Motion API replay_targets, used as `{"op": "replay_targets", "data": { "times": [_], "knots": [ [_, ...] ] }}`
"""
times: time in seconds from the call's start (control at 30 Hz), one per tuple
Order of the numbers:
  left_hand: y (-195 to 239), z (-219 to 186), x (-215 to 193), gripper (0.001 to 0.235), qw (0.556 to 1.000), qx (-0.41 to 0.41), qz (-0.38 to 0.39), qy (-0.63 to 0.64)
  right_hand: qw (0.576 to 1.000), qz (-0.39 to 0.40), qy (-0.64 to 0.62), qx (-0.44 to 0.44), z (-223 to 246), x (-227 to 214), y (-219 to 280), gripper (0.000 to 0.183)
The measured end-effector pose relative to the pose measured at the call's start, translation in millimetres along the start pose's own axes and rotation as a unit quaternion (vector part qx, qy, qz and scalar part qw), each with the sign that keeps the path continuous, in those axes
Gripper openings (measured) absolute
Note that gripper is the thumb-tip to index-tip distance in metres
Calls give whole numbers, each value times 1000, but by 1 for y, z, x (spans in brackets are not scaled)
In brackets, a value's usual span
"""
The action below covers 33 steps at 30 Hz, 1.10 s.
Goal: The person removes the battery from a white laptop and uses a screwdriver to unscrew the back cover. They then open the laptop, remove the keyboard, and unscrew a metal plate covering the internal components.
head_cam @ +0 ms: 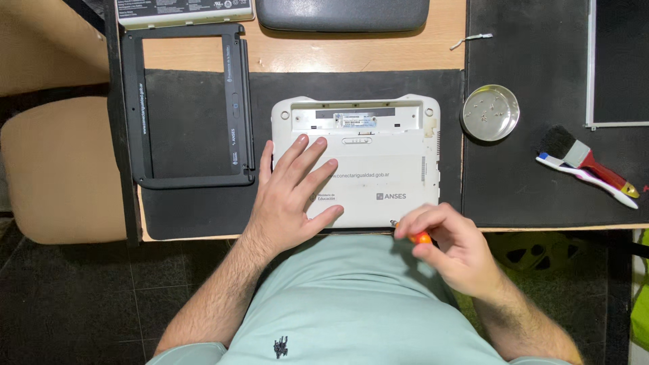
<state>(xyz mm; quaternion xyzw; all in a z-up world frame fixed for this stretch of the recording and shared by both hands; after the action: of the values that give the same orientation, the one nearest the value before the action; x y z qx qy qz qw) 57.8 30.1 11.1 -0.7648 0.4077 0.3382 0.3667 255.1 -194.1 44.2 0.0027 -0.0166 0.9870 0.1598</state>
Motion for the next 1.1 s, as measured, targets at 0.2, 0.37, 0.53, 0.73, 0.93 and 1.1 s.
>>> {"op": "replay_targets", "data": {
  "times": [0.2,0.37,0.53,0.73,0.93,1.1],
  "knots": [
    [0,0,0,74,1000,-3,4,5,999,11,30,26,7,-1,0,44],
    [1,0,0,74,1000,-5,3,4,1000,-5,28,9,12,-1,-4,28],
    [0,-1,-1,74,1000,-4,0,5,999,10,45,17,11,5,-3,46],
    [0,-1,-1,74,1000,-2,-2,5,1000,-8,8,2,0,-1,1,32],
    [0,-1,0,74,1000,-1,0,6,999,-21,-18,33,-1,1,6,43],
    [1,0,-1,74,1000,-3,0,4,999,-3,44,14,10,2,2,32]
  ]
}}
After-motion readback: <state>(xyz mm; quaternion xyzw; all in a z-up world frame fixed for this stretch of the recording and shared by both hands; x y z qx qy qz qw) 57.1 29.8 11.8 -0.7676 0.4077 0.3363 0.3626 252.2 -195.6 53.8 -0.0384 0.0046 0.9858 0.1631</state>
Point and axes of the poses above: each hand's wrist, its own y-axis away from the middle knuckle, its own x-axis out of the palm, z = x × y, the point moved 7 cm from there along -y, towards the middle knuckle, and after that the axes turned 2 degrees about x, right-handed, at the moved point
